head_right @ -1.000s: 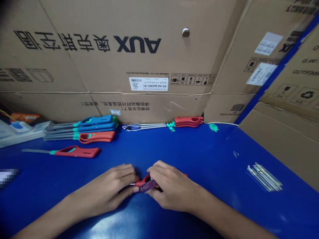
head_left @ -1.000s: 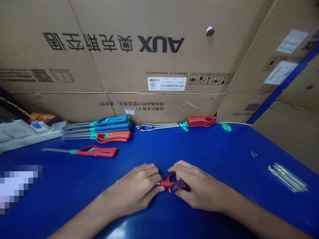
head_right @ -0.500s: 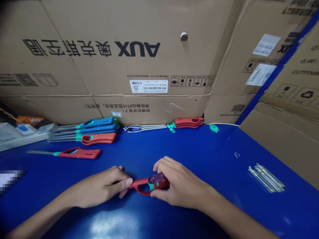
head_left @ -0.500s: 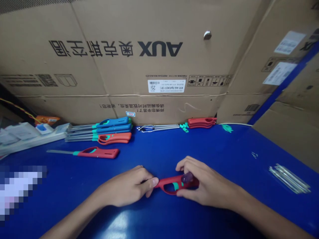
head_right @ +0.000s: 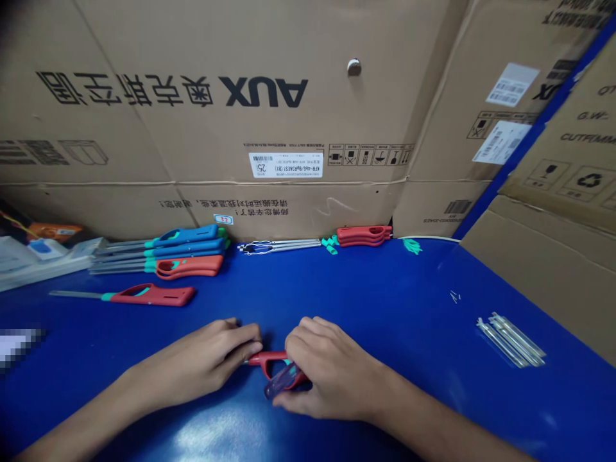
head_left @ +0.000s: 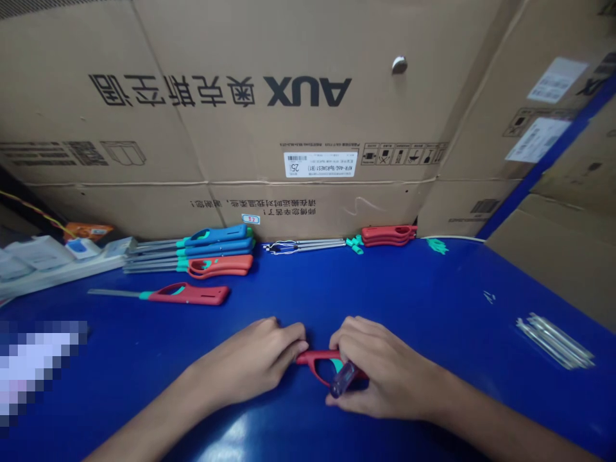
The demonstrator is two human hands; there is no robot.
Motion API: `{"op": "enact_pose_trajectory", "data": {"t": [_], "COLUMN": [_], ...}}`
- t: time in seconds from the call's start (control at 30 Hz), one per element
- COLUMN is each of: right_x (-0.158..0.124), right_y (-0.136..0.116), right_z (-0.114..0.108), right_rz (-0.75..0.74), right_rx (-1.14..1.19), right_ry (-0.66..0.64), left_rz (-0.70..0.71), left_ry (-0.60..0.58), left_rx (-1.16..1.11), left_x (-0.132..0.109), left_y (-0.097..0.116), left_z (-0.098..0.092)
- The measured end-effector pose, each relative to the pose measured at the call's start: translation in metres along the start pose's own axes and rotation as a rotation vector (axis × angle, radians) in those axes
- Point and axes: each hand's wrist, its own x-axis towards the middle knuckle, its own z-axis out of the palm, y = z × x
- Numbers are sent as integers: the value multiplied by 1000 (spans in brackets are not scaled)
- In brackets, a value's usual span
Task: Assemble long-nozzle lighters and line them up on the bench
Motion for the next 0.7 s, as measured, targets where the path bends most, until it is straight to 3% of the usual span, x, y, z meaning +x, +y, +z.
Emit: {"op": "enact_pose_trajectory", "data": {"t": [0.23, 0.47, 0.7], "right_x": [1, 0, 4], "right_y": [6, 10, 9], "right_z": [-2, 1, -2], "right_rz": [51, 20, -112], "right_rx": [93, 164, 258], "right_ry": [145, 152, 381], "left_rz": [174, 158, 161], "left_ry": [126, 152, 148], "left_rx": [-90, -210, -162], "left_x": [3, 7, 7], "left_y": [2, 0, -1], "left_z": [-5, 2, 2]}}
